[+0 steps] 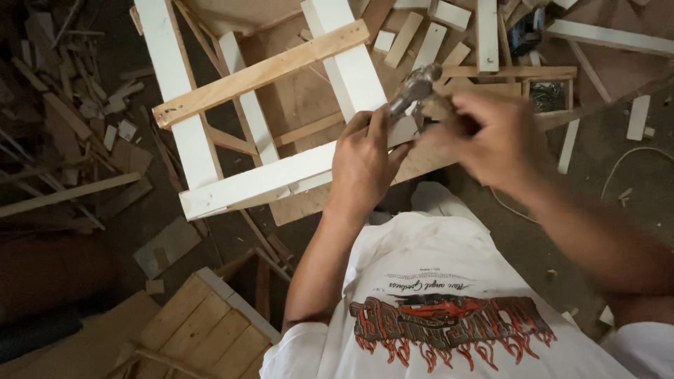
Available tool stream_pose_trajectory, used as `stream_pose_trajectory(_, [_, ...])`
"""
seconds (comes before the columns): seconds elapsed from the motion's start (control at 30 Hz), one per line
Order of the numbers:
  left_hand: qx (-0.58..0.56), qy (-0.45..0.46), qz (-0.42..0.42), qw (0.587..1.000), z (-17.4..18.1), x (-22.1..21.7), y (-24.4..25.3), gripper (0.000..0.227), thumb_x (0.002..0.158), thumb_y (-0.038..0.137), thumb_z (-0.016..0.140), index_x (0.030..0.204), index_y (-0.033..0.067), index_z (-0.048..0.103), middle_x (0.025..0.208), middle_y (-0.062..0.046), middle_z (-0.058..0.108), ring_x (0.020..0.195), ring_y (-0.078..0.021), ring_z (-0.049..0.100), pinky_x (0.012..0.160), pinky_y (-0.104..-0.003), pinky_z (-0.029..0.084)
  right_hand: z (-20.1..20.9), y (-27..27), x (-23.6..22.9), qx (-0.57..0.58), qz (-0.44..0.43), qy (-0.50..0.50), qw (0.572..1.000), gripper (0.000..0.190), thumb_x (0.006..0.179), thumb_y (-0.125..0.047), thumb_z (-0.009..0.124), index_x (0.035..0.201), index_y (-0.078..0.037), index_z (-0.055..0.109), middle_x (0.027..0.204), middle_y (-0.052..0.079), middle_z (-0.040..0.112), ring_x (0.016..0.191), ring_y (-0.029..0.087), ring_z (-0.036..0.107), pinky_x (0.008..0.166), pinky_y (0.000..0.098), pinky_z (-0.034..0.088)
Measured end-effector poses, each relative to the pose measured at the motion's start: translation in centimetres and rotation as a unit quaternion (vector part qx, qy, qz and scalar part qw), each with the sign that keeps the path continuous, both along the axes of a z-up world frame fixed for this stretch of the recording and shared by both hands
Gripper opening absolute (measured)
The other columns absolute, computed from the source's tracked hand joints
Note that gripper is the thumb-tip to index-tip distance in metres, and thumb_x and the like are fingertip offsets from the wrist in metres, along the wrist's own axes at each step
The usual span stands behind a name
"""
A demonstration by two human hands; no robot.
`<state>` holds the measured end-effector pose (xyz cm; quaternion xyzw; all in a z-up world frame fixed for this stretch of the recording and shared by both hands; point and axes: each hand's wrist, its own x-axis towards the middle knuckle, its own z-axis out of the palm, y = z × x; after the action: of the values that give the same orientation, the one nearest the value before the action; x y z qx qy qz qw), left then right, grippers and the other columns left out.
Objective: The person assembles a wooden frame by hammering nails into the joints of wooden slats.
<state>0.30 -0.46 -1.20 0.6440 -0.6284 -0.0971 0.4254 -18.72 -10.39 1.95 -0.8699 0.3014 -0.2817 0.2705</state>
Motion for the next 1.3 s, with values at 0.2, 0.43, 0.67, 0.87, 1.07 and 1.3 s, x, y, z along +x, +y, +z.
stream_pose_trajectory(0.2, [-0.022,0.000,-0.007,1.000,0.0,-0.2,0.0,0.061,0.073,0.013,0.089,0.125,0.0013,0.057,0.106,-0.011,0.075,0.103,-0.0311,0.069,0.090,-0.041,0.056,4.2,-0.1,-3.8,-0.088,0.070,0.178,0.978,0.024,0.104,-0.019,0.057,0.112,-0.003,0.073,0.075,0.008,0.071,0.044,0.012,0.055,0.036,0.0281,0.044])
stream_pose_trajectory(0.43, [-0.026,0.004,-0.010,1.000,0.0,-0.1,0.2,0.061,0.074,0.013,0.089,0.124,0.0008,0.056,0.109,-0.011,0.076,0.104,-0.0312,0.069,0.091,-0.041,0.056,4.4,1.1,-4.1,-0.201,0.052,0.112,0.972,0.028,0.105,-0.015,0.064,0.128,0.000,0.072,0.077,0.014,0.070,0.050,0.014,0.055,0.039,0.0314,0.042])
stream_pose_trajectory(0.67, [-0.011,0.007,0.000,1.000,0.2,0.1,0.2,0.059,0.073,0.011,0.089,0.122,0.0003,0.059,0.104,-0.012,0.075,0.104,-0.0329,0.069,0.089,-0.042,0.056,3.5,3.1,-4.0,-0.187,-0.009,0.056,0.981,0.020,0.111,-0.014,0.062,0.125,-0.002,0.068,0.082,0.012,0.069,0.058,0.015,0.060,0.046,0.0308,0.046])
stream_pose_trajectory(0.87, [-0.035,0.007,-0.010,0.999,0.7,0.0,-0.1,0.053,0.074,0.011,0.088,0.118,0.0027,0.061,0.107,-0.010,0.076,0.103,-0.0327,0.069,0.089,-0.042,0.056,3.4,3.0,-3.0,-0.166,-0.019,0.046,0.985,0.018,0.104,-0.003,0.061,0.120,0.004,0.069,0.089,0.015,0.069,0.059,0.017,0.059,0.044,0.0310,0.044])
stream_pose_trajectory(1.07, [-0.019,0.016,-0.006,1.000,0.7,-0.1,0.4,0.053,0.074,0.013,0.090,0.118,0.0032,0.062,0.104,-0.011,0.074,0.100,-0.0318,0.069,0.086,-0.041,0.057,3.9,3.1,-3.4,-0.160,0.043,0.109,0.980,0.030,0.100,-0.005,0.068,0.129,0.004,0.068,0.085,0.011,0.065,0.058,0.016,0.057,0.043,0.0284,0.045])
stream_pose_trajectory(1.3, [-0.033,0.012,-0.004,0.999,0.4,0.0,0.2,0.051,0.075,0.014,0.089,0.118,0.0044,0.063,0.105,-0.011,0.075,0.100,-0.0323,0.070,0.086,-0.042,0.056,1.9,2.7,-3.2,-0.150,0.039,0.142,0.978,0.037,0.101,-0.006,0.069,0.136,0.004,0.068,0.083,0.012,0.065,0.051,0.015,0.053,0.037,0.0250,0.044])
